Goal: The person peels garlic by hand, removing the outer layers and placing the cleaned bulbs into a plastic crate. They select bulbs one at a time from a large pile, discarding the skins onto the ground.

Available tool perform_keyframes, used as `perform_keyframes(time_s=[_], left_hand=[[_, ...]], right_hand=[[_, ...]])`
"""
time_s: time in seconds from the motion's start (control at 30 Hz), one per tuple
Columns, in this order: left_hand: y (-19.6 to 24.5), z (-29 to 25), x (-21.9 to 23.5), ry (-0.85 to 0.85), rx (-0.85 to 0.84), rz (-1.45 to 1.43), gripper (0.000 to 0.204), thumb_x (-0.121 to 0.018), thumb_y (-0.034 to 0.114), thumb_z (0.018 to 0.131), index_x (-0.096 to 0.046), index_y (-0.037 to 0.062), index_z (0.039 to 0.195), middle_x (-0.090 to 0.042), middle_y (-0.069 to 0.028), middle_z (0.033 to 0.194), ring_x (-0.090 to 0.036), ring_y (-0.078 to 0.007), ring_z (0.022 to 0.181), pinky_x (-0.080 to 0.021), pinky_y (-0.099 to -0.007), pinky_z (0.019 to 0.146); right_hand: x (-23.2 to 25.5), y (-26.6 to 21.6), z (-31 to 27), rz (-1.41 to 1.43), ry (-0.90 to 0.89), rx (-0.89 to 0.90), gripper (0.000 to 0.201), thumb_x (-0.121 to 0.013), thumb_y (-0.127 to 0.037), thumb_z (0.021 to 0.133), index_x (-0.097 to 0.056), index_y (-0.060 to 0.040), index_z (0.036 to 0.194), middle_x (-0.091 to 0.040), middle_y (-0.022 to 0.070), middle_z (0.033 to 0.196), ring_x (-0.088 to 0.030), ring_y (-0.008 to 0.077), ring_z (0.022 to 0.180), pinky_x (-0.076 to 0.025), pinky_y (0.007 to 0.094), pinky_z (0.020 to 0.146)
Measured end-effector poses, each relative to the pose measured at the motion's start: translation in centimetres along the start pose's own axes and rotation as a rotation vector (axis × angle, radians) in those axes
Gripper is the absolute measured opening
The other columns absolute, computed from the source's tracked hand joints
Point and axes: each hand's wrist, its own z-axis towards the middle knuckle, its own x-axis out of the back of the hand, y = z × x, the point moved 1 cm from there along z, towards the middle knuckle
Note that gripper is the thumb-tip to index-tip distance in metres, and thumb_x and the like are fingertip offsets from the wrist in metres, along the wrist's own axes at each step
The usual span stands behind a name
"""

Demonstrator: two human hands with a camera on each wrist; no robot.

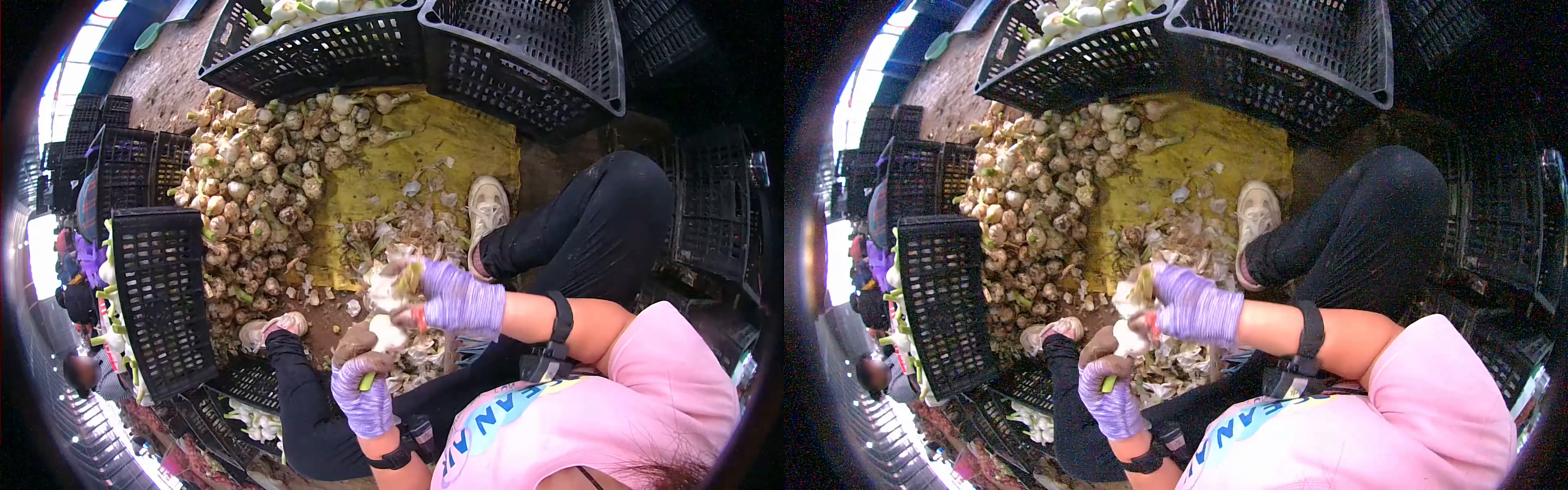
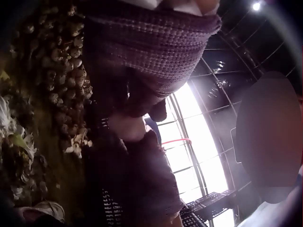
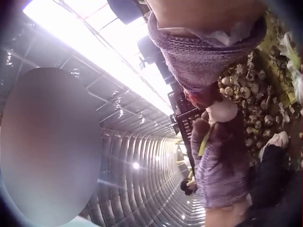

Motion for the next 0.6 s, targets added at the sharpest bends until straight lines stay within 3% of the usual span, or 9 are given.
perform_keyframes(time_s=[0.07, 0.13, 0.2, 0.27, 0.33, 0.37, 0.43, 0.47, 0.6], left_hand=[[-0.1, 0.3, 0.3, -0.147, -0.159, 0.052, 0.026, -0.065, -0.011, 0.058, -0.058, 0.0096, 0.072, -0.058, -0.0078, 0.088, -0.055, -0.0248, 0.091, -0.046, -0.0379, 0.077], [0.1, 0.3, -0.5, -0.134, -0.163, 0.047, 0.022, -0.066, -0.007, 0.059, -0.055, 0.0110, 0.067, -0.058, -0.0058, 0.085, -0.057, -0.0257, 0.088, -0.046, -0.0379, 0.077], [0.0, 0.2, -0.8, -0.013, -0.099, -0.069, 0.017, -0.059, 0.007, 0.077, -0.048, 0.0097, 0.066, -0.052, -0.0049, 0.078, -0.055, -0.0257, 0.082, -0.046, -0.0370, 0.069], [-0.6, 0.4, -0.5, -0.129, -0.131, -0.513, 0.012, -0.061, 0.018, 0.080, -0.050, 0.0123, 0.078, -0.053, -0.0025, 0.088, -0.053, -0.0266, 0.091, -0.048, -0.0380, 0.071], [0.1, 0.1, -0.5, 0.312, 0.093, -0.337, 0.015, -0.063, 0.015, 0.078, -0.050, 0.0098, 0.072, -0.054, -0.0046, 0.084, -0.055, -0.0270, 0.094, -0.047, -0.0399, 0.078], [-0.9, 0.1, 0.5, 0.321, 0.182, -1.008, 0.014, -0.065, 0.014, 0.075, -0.056, 0.0103, 0.086, -0.056, -0.0043, 0.092, -0.051, -0.0261, 0.105, -0.046, -0.0434, 0.085], [-2.5, 0.5, 1.8, 0.272, 0.135, -1.100, 0.021, -0.063, 0.014, 0.076, -0.059, 0.0111, 0.096, -0.058, -0.0047, 0.103, -0.048, -0.0260, 0.111, -0.040, -0.0477, 0.094], [-2.8, 0.7, 2.0, 0.321, 0.137, -1.163, 0.023, -0.063, 0.015, 0.076, -0.059, 0.0112, 0.098, -0.058, -0.0054, 0.106, -0.048, -0.0263, 0.111, -0.039, -0.0485, 0.095], [-5.5, 1.5, 2.7, 0.324, 0.248, -1.206, 0.027, -0.059, 0.015, 0.076, -0.059, 0.0102, 0.102, -0.056, -0.0079, 0.111, -0.048, -0.0283, 0.110, -0.037, -0.0498, 0.096]], right_hand=[[0.6, 2.0, 1.4, 0.033, 0.195, 0.241, 0.021, -0.068, -0.008, 0.069, -0.058, -0.0020, 0.088, -0.058, 0.0055, 0.066, -0.051, 0.0072, 0.057, -0.044, 0.0260, 0.050], [0.9, 1.5, 1.3, 0.076, 0.236, 0.213, 0.020, -0.067, -0.007, 0.069, -0.059, -0.0014, 0.086, -0.058, 0.0056, 0.065, -0.052, 0.0080, 0.057, -0.044, 0.0268, 0.050], [1.3, 1.9, 1.7, 0.120, 0.278, 0.188, 0.018, -0.066, -0.007, 0.069, -0.059, -0.0009, 0.085, -0.058, 0.0058, 0.064, -0.052, 0.0088, 0.057, -0.043, 0.0276, 0.050], [1.8, 2.1, 2.3, -0.040, 0.398, 0.106, 0.018, -0.065, -0.008, 0.069, -0.059, 0.0004, 0.083, -0.058, 0.0081, 0.063, -0.053, 0.0108, 0.059, -0.044, 0.0293, 0.052], [2.2, 0.6, 0.9, -0.162, 0.378, 0.139, 0.021, -0.065, -0.017, 0.071, -0.059, 0.0002, 0.083, -0.059, 0.0106, 0.064, -0.053, 0.0115, 0.059, -0.044, 0.0306, 0.054], [2.1, -0.3, 0.7, -0.246, 0.287, 0.065, 0.024, -0.063, -0.022, 0.073, -0.059, -0.0007, 0.083, -0.059, 0.0123, 0.065, -0.055, 0.0142, 0.059, -0.044, 0.0319, 0.055], [2.0, -1.6, 0.2, -0.523, 0.136, -0.012, 0.031, -0.058, -0.033, 0.076, -0.060, -0.0038, 0.087, -0.061, 0.0164, 0.069, -0.060, 0.0246, 0.064, -0.046, 0.0346, 0.060], [1.8, 0.5, 0.7, -0.535, 0.075, -0.004, 0.040, -0.061, -0.042, 0.072, -0.056, -0.0023, 0.071, -0.055, 0.0173, 0.065, -0.054, 0.0349, 0.063, -0.040, 0.0403, 0.054], [0.3, 1.8, 1.4, -0.783, 0.107, 0.291, 0.044, -0.064, -0.029, 0.066, -0.054, -0.0010, 0.098, -0.057, 0.0205, 0.091, -0.056, 0.0339, 0.086, -0.045, 0.0392, 0.072]])
